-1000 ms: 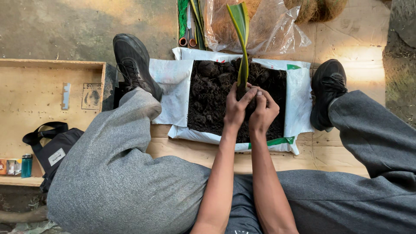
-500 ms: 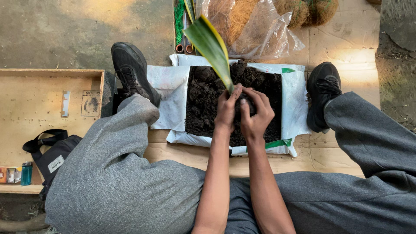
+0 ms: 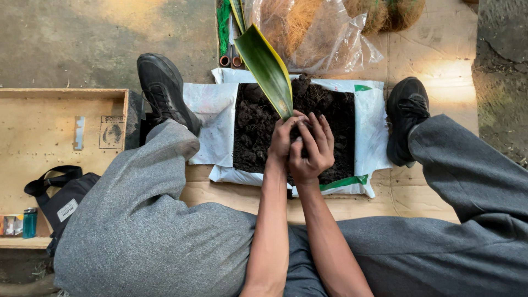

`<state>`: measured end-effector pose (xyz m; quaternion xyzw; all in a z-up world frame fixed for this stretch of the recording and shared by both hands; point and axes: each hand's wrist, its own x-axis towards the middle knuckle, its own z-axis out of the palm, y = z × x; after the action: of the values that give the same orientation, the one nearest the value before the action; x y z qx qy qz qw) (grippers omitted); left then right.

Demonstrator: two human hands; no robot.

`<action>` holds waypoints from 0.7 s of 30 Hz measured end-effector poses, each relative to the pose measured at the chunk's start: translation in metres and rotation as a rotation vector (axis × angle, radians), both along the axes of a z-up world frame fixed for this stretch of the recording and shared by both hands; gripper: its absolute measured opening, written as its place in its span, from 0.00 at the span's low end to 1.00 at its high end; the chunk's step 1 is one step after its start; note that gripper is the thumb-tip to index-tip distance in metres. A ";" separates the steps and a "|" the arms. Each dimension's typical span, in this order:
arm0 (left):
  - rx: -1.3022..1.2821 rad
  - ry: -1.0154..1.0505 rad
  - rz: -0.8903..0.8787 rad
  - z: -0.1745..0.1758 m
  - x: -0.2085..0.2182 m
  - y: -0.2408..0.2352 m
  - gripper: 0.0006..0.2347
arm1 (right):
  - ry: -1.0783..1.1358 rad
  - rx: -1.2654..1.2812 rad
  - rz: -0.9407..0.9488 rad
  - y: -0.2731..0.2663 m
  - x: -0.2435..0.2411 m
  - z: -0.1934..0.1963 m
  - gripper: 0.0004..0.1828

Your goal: The person sits on the ground and packs soil around the base of a plant with a single long leaf. They repeatedly press and shape the soil by hand to secure the plant in place.

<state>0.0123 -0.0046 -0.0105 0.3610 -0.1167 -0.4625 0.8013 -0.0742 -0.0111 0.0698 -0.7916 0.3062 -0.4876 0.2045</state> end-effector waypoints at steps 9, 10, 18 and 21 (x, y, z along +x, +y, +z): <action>-0.005 0.164 0.113 0.028 -0.015 0.006 0.07 | -0.074 0.264 0.174 -0.020 -0.008 0.009 0.19; -0.008 0.146 0.112 0.029 -0.011 0.007 0.08 | -0.027 0.176 0.168 -0.019 -0.007 0.010 0.20; -0.049 0.113 -0.025 -0.006 -0.002 0.002 0.06 | -0.045 -0.033 0.125 -0.011 -0.005 -0.008 0.19; -0.047 0.160 -0.062 -0.007 -0.003 0.003 0.07 | -0.036 -0.049 0.115 -0.010 -0.006 -0.011 0.19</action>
<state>0.0095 -0.0019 -0.0173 0.3003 -0.0745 -0.5114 0.8017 -0.0798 -0.0206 0.0584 -0.8037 0.2444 -0.4966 0.2185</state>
